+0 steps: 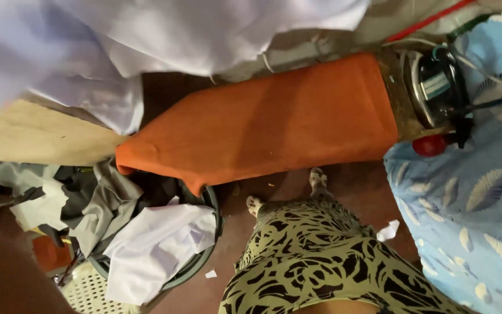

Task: Ironing a white garment on an ironing board using a hand iron and a spray bottle to remove wrinkles.

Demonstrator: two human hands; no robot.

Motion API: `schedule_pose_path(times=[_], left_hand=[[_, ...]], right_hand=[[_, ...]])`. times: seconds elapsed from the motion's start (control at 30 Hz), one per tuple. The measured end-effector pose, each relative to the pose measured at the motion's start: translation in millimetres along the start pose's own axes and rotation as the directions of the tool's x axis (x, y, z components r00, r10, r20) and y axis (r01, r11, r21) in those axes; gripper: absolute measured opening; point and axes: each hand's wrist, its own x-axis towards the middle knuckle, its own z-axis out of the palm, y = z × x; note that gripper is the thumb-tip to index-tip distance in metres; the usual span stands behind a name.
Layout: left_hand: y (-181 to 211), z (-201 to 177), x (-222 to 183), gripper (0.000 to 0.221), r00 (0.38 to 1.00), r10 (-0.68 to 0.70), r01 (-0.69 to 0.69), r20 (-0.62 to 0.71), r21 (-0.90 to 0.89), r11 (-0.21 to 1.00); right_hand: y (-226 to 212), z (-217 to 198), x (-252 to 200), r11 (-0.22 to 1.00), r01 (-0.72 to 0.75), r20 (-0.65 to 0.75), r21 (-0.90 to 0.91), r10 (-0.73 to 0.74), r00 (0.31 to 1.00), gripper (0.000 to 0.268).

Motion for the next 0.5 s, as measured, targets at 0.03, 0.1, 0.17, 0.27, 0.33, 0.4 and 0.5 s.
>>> schedule_pose_path(times=[0.03,0.1,0.17,0.27,0.33,0.4,0.5], left_hand=[[17,18,8,0.023,0.999,0.018,-0.018,0.028,0.009,1.0],[56,49,26,0.024,0.994,0.058,-0.06,0.087,0.02,0.998],[174,89,97,0.04,0.887,-0.143,0.101,0.439,0.116,0.988],[241,162,78,0.057,0.52,-0.403,0.232,0.753,0.329,0.915],[229,211,47,0.055,0.387,-0.443,0.227,0.809,0.382,0.896],[212,250,4,0.038,0.307,-0.415,0.087,0.857,0.409,0.908],[181,284,-54,0.024,0.343,-0.394,0.001,0.852,0.419,0.908]], right_hand=[[14,9,-5,1.0,-0.027,0.01,-0.009,0.027,1.0,0.011],[41,22,-21,0.996,-0.086,0.026,-0.028,0.087,0.996,0.012],[81,49,-41,0.987,-0.153,0.035,-0.047,0.155,0.987,0.012],[148,106,-70,0.98,-0.196,0.085,-0.027,0.197,0.977,0.019],[201,149,-93,0.979,-0.201,0.127,0.011,0.198,0.972,0.027],[248,187,-117,0.997,-0.06,0.18,-0.046,0.067,0.981,0.025],[294,222,-150,0.963,0.233,0.19,-0.137,-0.205,0.96,0.021]])
